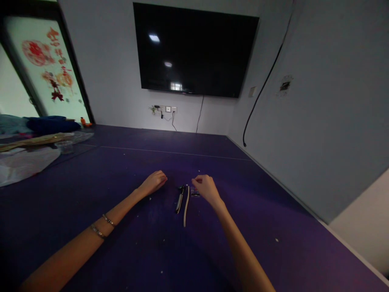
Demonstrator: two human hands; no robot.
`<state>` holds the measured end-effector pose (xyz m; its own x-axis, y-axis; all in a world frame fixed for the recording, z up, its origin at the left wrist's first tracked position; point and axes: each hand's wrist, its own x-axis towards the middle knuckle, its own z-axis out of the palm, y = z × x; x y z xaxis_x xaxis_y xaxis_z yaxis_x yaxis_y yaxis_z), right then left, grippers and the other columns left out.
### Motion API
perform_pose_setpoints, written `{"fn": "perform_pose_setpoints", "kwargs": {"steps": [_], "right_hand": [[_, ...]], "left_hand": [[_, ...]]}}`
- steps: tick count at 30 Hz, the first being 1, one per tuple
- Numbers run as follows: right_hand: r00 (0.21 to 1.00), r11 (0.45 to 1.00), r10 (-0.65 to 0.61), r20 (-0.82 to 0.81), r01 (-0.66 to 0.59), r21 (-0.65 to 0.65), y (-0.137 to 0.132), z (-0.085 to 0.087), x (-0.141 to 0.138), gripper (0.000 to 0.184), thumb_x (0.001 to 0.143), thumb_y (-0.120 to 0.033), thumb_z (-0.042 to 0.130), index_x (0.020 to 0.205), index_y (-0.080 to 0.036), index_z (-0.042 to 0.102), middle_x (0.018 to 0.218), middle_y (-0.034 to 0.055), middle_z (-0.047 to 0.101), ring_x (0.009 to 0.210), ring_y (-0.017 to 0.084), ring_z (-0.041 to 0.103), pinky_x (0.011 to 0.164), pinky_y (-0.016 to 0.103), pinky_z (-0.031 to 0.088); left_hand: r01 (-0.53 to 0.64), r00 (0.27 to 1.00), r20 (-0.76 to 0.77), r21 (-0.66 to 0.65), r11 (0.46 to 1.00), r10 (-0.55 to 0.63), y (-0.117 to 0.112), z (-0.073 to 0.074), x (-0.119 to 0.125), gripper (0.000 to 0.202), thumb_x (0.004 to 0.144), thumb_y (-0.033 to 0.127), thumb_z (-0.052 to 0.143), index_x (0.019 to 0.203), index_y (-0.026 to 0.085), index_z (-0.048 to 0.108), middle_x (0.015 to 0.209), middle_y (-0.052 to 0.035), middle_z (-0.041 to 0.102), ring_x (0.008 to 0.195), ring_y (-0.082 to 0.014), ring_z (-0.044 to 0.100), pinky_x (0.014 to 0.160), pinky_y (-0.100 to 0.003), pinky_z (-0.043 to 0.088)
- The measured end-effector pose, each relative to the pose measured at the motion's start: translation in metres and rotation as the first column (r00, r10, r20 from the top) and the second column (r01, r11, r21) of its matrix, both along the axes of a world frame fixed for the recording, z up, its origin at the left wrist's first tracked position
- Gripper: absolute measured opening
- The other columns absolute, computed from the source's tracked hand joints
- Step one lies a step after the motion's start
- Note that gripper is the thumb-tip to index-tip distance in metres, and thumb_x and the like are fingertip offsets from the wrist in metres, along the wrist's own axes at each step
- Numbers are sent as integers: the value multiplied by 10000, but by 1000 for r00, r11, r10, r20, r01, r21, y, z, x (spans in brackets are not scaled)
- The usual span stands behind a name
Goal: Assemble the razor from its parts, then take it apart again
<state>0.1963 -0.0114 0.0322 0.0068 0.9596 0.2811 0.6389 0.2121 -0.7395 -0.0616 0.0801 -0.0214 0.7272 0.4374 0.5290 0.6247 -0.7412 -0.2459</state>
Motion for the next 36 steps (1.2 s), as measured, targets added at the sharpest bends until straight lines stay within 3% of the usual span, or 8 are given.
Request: {"fn": "perform_pose_setpoints", "kwargs": {"steps": [3, 8, 13, 22, 26, 31, 36], "right_hand": [[985, 997, 21, -170, -33, -70, 0, 1, -7, 178, 742, -262, 545, 770, -135, 667, 603, 26, 634, 472, 101, 553, 398, 175, 371], [918, 974, 45, -395, -127, -185, -7, 9, -14, 233, 730, -281, 598, 890, -125, 663, 757, 74, 684, 617, 137, 630, 360, 155, 396], [857, 958, 57, -512, -190, -213, -14, 14, -17, 290, 699, -331, 654, 897, -121, 674, 779, 94, 694, 681, 151, 646, 364, 133, 377], [801, 940, 92, -592, -266, -214, -13, 9, -18, 255, 659, -307, 683, 844, -132, 685, 705, 62, 688, 602, 127, 624, 384, 144, 375], [819, 956, 46, -571, -202, -213, -8, 9, -7, 226, 653, -247, 674, 845, -129, 682, 689, 49, 685, 603, 128, 624, 380, 147, 390], [888, 974, -76, -453, -31, -225, 5, -5, 24, 134, 658, -158, 640, 780, -114, 673, 653, 45, 675, 601, 137, 630, 382, 156, 422], [915, 962, -101, -390, -10, -274, 14, -28, 43, 122, 658, -158, 642, 765, -118, 683, 654, 46, 679, 618, 145, 640, 398, 158, 443]], "left_hand": [[78, 995, 60, 88, 993, -83, -19, 17, 15, 229, 910, 201, 405, 848, 125, 613, 812, -65, 618, 813, -171, 531, 741, -318, 437], [180, 973, 103, 218, 959, -206, -49, 44, 40, 199, 898, 167, 419, 944, 121, 607, 868, -73, 631, 873, -177, 542, 814, -354, 449], [207, 963, 113, 271, 940, -244, -67, 54, 48, 196, 894, 163, 426, 965, 125, 605, 903, -71, 642, 890, -172, 551, 867, -381, 450], [244, 960, 78, 230, 942, -268, -74, 55, 48, 211, 892, 139, 420, 1021, 127, 586, 973, -84, 643, 951, -172, 549, 929, -401, 418], [236, 954, 145, 180, 955, -263, -75, 55, 50, 214, 887, 168, 446, 1050, 140, 582, 1001, -81, 635, 974, -179, 533, 919, -401, 416], [166, 962, 228, -50, 985, -150, -71, 46, 65, 349, 856, 344, 521, 1144, 147, 535, 1072, -85, 602, 1048, -209, 485, 901, -375, 405], [136, 990, 78, -249, 959, -120, -57, 24, 92, 583, 769, 468, 600, 1223, 126, 468, 1113, -114, 583, 1071, -238, 480, 892, -354, 382]]}}
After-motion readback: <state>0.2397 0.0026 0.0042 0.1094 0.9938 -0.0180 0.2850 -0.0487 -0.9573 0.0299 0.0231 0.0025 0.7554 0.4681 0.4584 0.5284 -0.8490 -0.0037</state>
